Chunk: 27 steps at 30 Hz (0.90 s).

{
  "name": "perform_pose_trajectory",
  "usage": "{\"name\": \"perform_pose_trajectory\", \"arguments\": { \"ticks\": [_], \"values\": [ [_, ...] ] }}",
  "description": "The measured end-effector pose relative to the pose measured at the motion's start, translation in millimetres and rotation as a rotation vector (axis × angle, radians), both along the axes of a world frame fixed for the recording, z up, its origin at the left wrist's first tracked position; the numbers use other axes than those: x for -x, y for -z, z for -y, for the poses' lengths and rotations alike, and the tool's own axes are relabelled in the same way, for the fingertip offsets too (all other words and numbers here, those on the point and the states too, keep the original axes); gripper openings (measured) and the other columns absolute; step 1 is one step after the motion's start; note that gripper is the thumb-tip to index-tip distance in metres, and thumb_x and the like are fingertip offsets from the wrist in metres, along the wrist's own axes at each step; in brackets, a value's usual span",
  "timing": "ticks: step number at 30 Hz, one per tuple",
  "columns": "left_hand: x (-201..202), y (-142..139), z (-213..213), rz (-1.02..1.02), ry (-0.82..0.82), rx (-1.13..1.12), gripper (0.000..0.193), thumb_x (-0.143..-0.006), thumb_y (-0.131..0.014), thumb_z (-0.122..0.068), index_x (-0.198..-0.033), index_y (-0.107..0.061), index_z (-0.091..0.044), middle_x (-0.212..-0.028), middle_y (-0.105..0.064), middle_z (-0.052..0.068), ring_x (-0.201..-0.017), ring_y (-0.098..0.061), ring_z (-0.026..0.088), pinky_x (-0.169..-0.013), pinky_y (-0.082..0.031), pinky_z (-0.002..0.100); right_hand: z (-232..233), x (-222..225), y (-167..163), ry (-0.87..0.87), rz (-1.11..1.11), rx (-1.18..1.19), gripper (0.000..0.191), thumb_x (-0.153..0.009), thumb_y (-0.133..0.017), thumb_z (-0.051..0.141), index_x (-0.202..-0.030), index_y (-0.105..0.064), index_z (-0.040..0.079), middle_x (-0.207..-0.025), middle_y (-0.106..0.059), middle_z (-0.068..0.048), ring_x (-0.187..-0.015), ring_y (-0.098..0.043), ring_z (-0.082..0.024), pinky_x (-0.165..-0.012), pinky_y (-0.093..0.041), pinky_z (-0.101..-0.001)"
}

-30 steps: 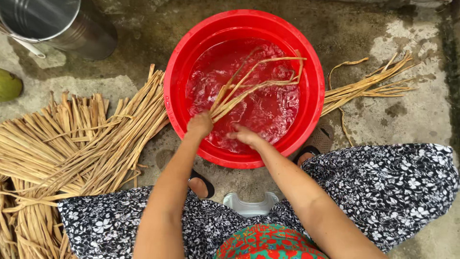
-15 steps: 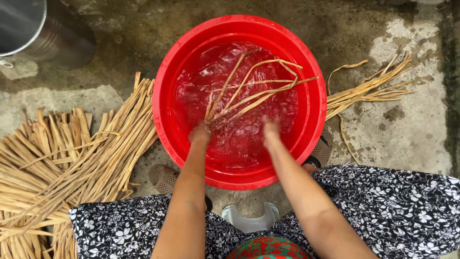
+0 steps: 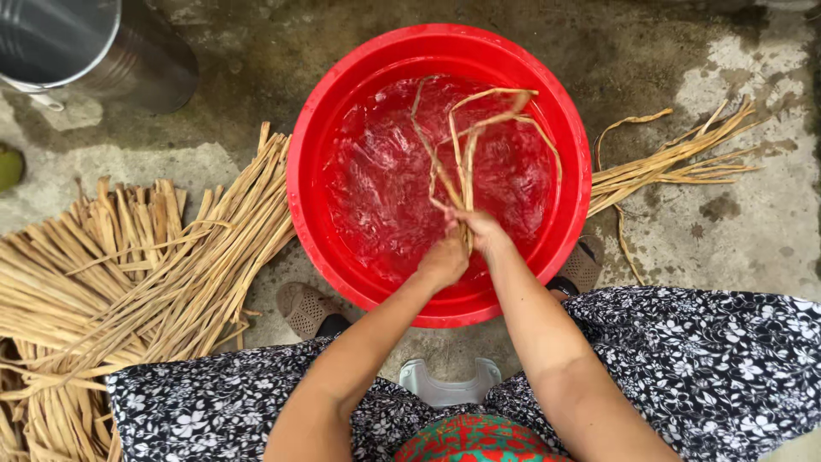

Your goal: The person sits on a small stool and washes bundles of dried, stick-like vegetables in a red basin of water. They untie the bundles, submerge and agitate the sticks in the water, and place the washed sticks on the ground.

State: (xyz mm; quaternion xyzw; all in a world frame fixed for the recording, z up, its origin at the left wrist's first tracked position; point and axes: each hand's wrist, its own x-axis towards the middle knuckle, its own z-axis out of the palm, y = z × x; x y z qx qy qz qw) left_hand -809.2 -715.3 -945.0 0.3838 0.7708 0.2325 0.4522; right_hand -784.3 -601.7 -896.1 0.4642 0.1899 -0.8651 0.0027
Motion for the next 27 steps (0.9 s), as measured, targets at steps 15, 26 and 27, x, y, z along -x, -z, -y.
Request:
{"name": "perform_pose_trajectory", "arguments": {
  "ticks": [15,26,27],
  "values": [
    [103.2,-104.1,83.1,-0.074,-0.409,-0.111,0.034,-0.102,-0.047,-0.034,-0.114,-0.064,-0.007,-0.097,-0.075,0.023,-0.096,-0.074,0.04,-0.087,-0.055,0.051,22.9,39.0,-78.4,0.294,-0.139,-0.064,0.089,-0.086,-0.055,0.065,-0.148,-0.027,0.007,-0.146,-0.047,-0.03,-0.125,-0.057,-0.043,-0.101,-0.053,-0.0575],
    [-4.5,-151.0,68.3,-0.069,0.03,-0.167,0.041,-0.107,-0.04,-0.037,-0.106,-0.063,-0.003,-0.096,-0.071,0.028,-0.094,-0.07,0.044,-0.084,-0.053,0.057,-32.9,17.3,-53.0,0.422,-0.037,-0.093,0.026,-0.106,-0.052,0.021,-0.116,-0.064,0.001,-0.075,-0.064,-0.007,-0.045,-0.05,-0.008,-0.038,-0.041,-0.0179],
    [-5.8,-166.1,73.3,-0.044,0.069,-0.258,0.039,-0.107,-0.043,-0.036,-0.106,-0.063,-0.003,-0.095,-0.072,0.027,-0.092,-0.069,0.044,-0.082,-0.053,0.056,-55.1,7.9,-48.5,0.215,0.139,-0.429,0.031,-0.112,-0.045,0.027,-0.118,-0.057,-0.001,-0.075,-0.059,-0.006,-0.049,-0.057,-0.011,-0.044,-0.052,-0.0246]
  ]
}}
